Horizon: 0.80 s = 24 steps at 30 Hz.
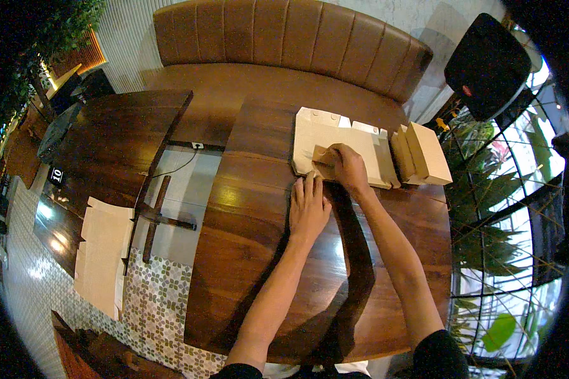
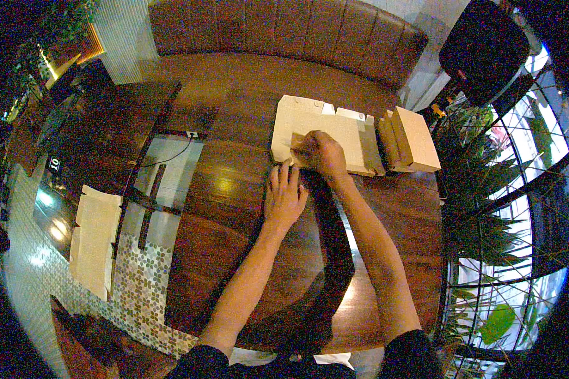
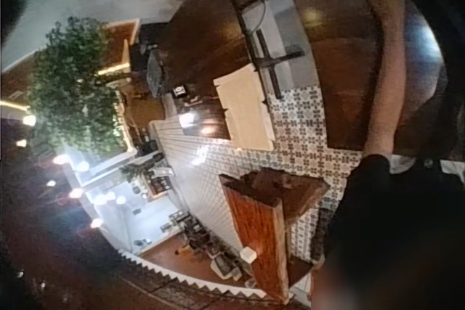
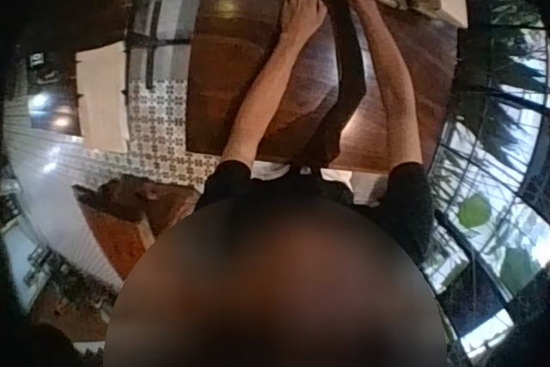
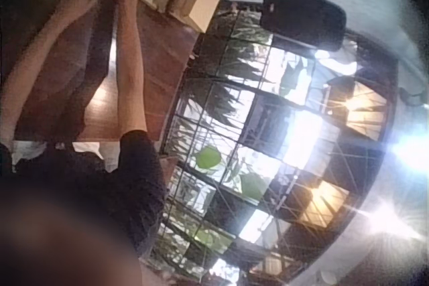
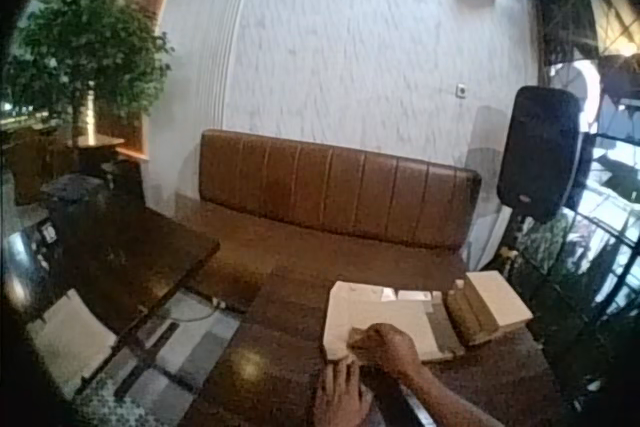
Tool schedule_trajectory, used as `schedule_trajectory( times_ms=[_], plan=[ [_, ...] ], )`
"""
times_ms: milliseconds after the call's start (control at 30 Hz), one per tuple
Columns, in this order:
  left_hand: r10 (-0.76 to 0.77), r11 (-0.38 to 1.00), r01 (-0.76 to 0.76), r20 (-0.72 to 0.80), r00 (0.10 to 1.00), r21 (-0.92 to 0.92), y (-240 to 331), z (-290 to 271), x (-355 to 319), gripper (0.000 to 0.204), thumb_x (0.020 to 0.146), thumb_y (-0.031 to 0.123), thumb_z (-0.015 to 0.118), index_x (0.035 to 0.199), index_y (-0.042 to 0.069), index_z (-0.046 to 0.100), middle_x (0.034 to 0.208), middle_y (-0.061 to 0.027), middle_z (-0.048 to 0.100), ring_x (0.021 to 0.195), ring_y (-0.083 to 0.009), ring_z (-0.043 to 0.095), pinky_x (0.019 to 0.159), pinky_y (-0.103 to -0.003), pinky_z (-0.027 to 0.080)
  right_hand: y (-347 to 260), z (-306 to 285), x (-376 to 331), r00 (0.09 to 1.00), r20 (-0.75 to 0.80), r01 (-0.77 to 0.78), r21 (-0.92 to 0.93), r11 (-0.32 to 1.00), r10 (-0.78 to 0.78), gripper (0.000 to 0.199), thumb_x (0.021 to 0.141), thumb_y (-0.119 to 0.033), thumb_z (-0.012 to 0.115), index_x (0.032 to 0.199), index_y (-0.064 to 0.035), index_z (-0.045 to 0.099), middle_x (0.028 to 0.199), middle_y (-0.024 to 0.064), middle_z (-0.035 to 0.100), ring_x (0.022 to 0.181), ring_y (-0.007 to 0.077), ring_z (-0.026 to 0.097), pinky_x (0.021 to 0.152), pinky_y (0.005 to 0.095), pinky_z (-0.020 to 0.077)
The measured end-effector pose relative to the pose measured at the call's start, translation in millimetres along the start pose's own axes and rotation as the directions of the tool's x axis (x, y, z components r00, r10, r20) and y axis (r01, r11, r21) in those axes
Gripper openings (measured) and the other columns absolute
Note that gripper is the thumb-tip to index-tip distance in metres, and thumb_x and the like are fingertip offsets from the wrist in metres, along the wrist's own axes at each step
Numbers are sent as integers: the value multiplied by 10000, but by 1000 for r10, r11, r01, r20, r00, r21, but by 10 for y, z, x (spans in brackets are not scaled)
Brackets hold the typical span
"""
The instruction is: The person assembles flat-packed cardboard boxes by folding the side flaps, inserting tabs into slots, and closing the lids. They handle multiple boxes one at a time, stacking completed units on the table.
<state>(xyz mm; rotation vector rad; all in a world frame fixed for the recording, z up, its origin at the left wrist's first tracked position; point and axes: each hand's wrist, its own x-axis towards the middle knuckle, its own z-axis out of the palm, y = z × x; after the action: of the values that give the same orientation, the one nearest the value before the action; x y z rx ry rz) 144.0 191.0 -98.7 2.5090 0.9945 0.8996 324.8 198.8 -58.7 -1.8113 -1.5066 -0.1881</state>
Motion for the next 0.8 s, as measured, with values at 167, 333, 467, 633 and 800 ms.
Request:
schedule_trajectory(
  times_ms=[167,333,467,633,800],
  plan=[
    [-10,1000,10,18,1000,-6,-10,18,5,598,905,220,657,1434,-23,520,1528,-179,458,1382,-422,411,1176,-525,375,56,-36,63,963,-184,-169,146,975,194,146,1001,-163,653,1060,-30,664,914,217,714,833,379,712,764,432,559],
    [-11,1000,11,22,1000,6,-7,12,-5,593,901,227,661,1441,17,535,1519,-165,472,1373,-415,421,1159,-522,395,99,-150,97,905,-345,-168,241,956,247,150,1059,-140,585,1074,-11,662,954,161,728,858,282,704,800,372,548],
    [-6,999,6,14,1000,42,1,5,0,580,906,239,653,1440,40,547,1505,-152,488,1360,-409,437,1147,-523,409,87,-360,227,857,-464,-98,277,956,222,149,1060,-137,597,1096,-10,666,1008,115,720,933,197,671,863,335,532],
    [-11,999,10,28,1000,36,-19,16,-4,577,908,249,651,1433,32,553,1481,-159,505,1351,-407,449,1143,-525,413,-145,-899,483,770,-539,-111,413,904,341,154,1061,-156,616,1093,-13,664,1007,86,690,947,177,631,871,324,517],
    [-31,995,30,-17,999,-91,-124,126,30,551,928,231,648,1416,-7,554,1502,-167,482,1370,-406,445,1176,-495,376,-542,-1484,270,829,-541,30,301,953,145,179,1086,-173,586,1114,-5,643,983,50,665,885,123,617,802,286,518]
  ],
)
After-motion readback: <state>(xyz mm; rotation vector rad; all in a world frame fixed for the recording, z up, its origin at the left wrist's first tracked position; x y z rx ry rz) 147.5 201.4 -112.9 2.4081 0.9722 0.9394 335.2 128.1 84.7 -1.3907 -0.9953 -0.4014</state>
